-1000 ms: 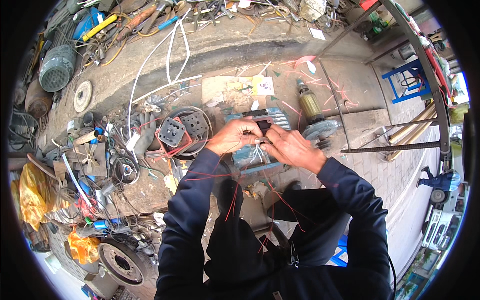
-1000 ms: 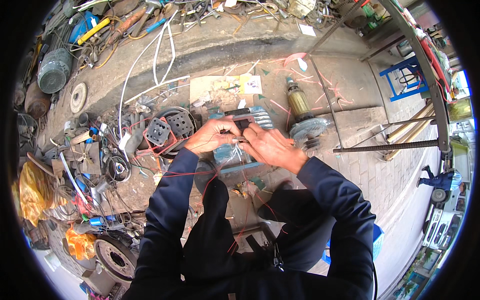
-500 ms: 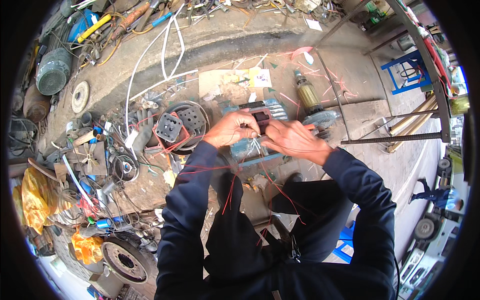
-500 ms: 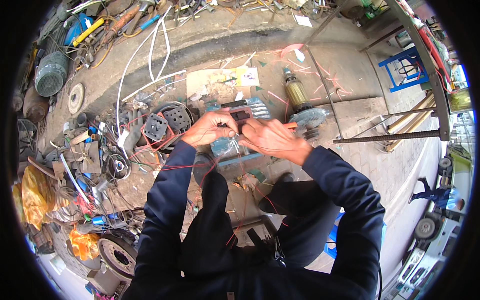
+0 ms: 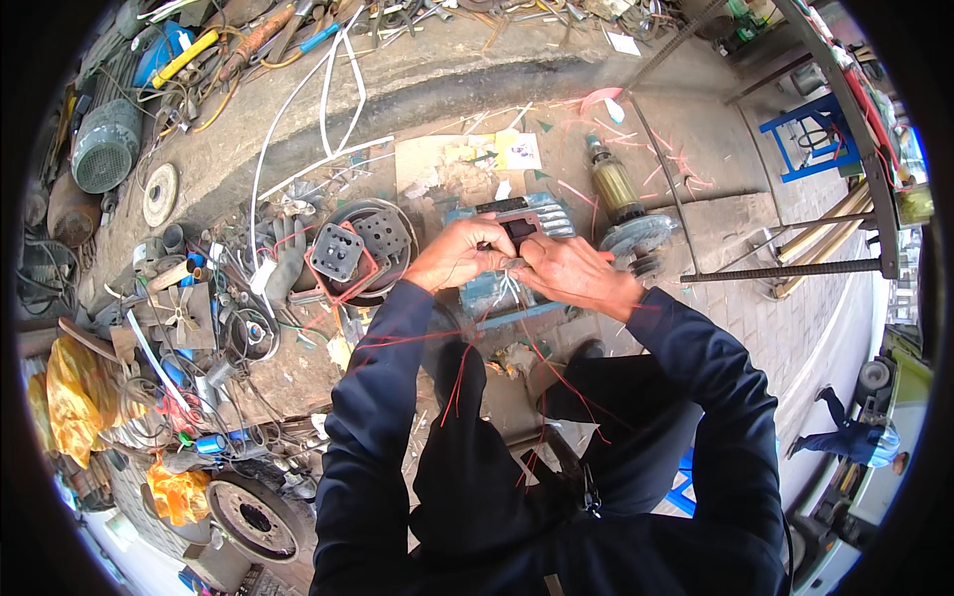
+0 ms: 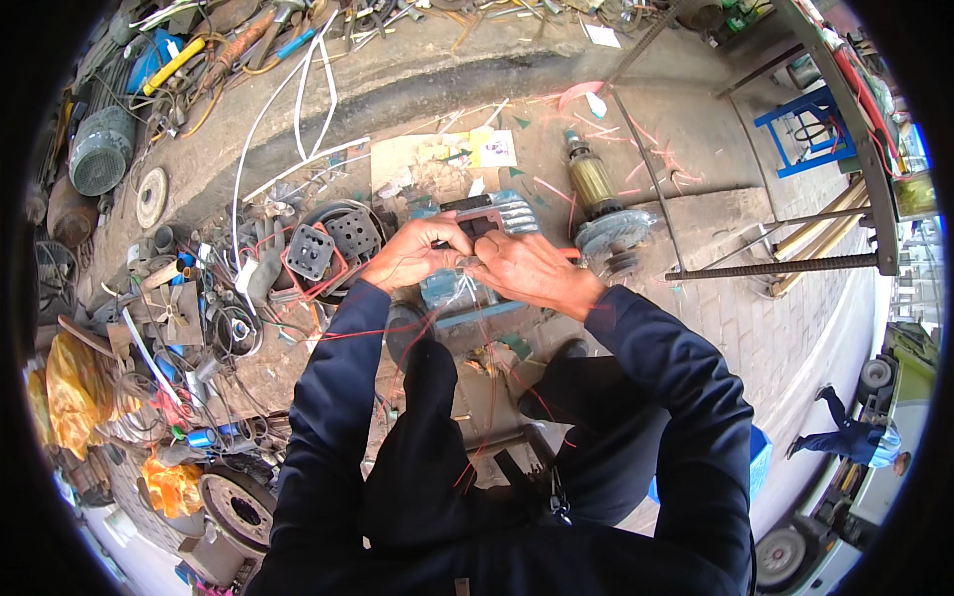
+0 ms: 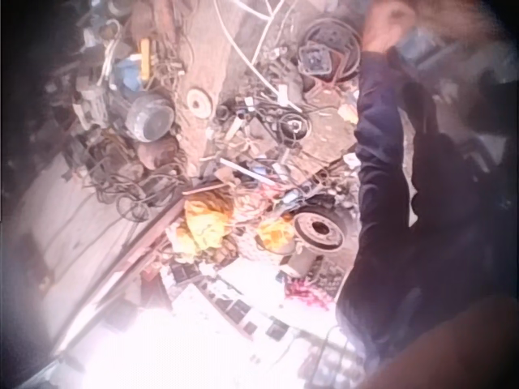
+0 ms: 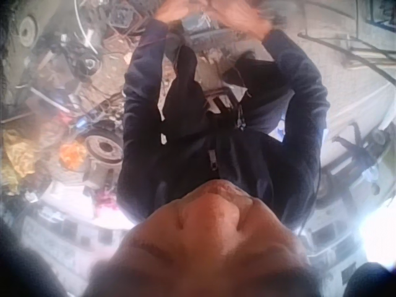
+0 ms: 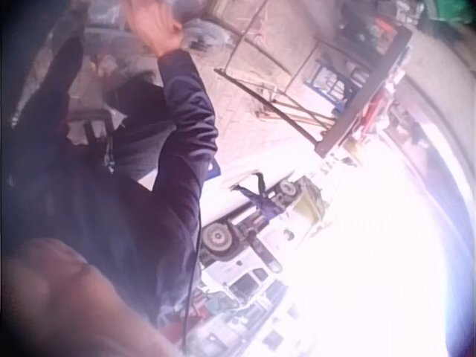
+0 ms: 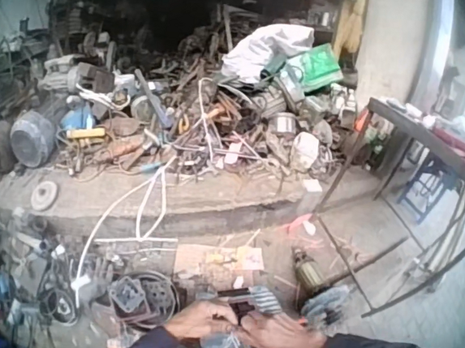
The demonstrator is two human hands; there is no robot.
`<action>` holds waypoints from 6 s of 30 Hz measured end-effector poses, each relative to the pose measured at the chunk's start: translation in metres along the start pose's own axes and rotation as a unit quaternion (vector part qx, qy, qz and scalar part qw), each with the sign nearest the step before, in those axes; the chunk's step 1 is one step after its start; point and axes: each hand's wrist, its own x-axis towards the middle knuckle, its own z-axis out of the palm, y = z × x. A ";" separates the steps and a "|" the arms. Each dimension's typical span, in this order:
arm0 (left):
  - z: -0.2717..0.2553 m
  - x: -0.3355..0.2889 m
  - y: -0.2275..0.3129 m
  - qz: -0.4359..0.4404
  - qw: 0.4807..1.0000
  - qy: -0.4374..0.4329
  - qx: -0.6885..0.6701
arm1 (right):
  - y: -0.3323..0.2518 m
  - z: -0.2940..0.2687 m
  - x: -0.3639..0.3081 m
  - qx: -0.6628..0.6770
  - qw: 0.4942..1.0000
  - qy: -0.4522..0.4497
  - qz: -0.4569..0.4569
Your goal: The person strips insulation from copper wires and inserts them into the slots of a motor stator using a red-handled tool. They repeatedly strip, insert, and adjust wires while seated at a cluttered workbench.
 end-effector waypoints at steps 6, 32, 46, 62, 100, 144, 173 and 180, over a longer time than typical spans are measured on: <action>0.000 -0.008 -0.011 0.014 0.999 -0.003 -0.042 | -0.025 -0.009 -0.036 0.167 0.962 -0.033 0.212; 0.040 -0.004 -0.009 0.029 0.978 0.200 0.045 | -0.038 0.018 -0.020 0.566 0.647 0.131 0.494; 0.049 -0.004 -0.012 0.040 0.962 0.245 0.113 | -0.028 -0.025 -0.008 0.654 0.486 0.097 0.571; 0.039 -0.003 -0.012 -0.015 0.972 0.224 -0.069 | -0.022 -0.025 -0.025 0.705 0.524 0.058 0.475; -0.017 0.009 -0.011 -0.137 0.973 -0.038 -0.183 | -0.011 0.003 -0.004 0.396 0.887 0.091 0.220; 0.034 0.004 -0.012 -0.075 0.979 0.189 0.002 | -0.020 -0.008 -0.012 0.716 0.496 0.160 0.464; 0.029 -0.001 0.012 0.033 0.978 0.137 0.151 | 0.064 -0.006 -0.008 0.731 0.456 0.236 0.450; 0.048 0.020 0.003 -0.100 0.965 0.233 0.066 | 0.066 0.001 -0.032 0.701 0.464 0.239 0.486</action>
